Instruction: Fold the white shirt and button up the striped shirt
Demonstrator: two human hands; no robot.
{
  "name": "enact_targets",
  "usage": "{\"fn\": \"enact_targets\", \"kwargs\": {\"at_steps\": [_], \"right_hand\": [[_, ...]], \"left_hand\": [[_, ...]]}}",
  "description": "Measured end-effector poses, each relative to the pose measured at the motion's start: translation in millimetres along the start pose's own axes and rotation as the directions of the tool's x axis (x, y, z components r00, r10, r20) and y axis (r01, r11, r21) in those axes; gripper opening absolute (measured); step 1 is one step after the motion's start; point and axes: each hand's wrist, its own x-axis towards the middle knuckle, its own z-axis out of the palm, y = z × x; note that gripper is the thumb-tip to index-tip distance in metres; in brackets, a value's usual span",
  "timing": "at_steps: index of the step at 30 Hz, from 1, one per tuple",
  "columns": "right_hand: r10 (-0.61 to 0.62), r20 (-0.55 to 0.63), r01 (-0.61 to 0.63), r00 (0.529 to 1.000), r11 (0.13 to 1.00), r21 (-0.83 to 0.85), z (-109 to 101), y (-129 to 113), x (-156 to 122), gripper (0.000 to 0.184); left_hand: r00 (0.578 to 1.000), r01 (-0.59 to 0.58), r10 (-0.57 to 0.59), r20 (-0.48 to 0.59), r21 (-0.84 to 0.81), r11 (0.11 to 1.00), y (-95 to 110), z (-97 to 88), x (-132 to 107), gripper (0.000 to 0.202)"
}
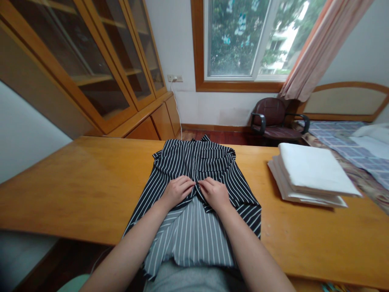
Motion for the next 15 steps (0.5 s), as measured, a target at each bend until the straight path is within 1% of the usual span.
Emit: {"fn": "enact_targets", "kwargs": {"at_steps": [5, 10, 15], "right_hand": [[-0.027, -0.025, 0.027, 0.999, 1.000, -0.005, 1.0, 0.0, 0.8, 0.022], [0.011, -0.056, -0.011, 0.998, 1.000, -0.005, -2.3, -2.5, 1.8, 0.024], [-0.004, 0.015, 0.003, 1.000, 1.000, 0.009, -3.8, -4.5, 2.6, 0.025]], "left_hand": [[1.000, 0.012, -0.012, 0.001, -0.014, 1.000, 0.5, 0.1, -0.1, 0.015], [1.000, 0.025, -0.025, 0.006, 0.005, 1.000, -0.5, 0.7, -0.5, 0.016], [0.999, 0.035, -0.035, 0.000, 0.017, 0.999, -1.2, 1.2, -0.9, 0.015]]}}
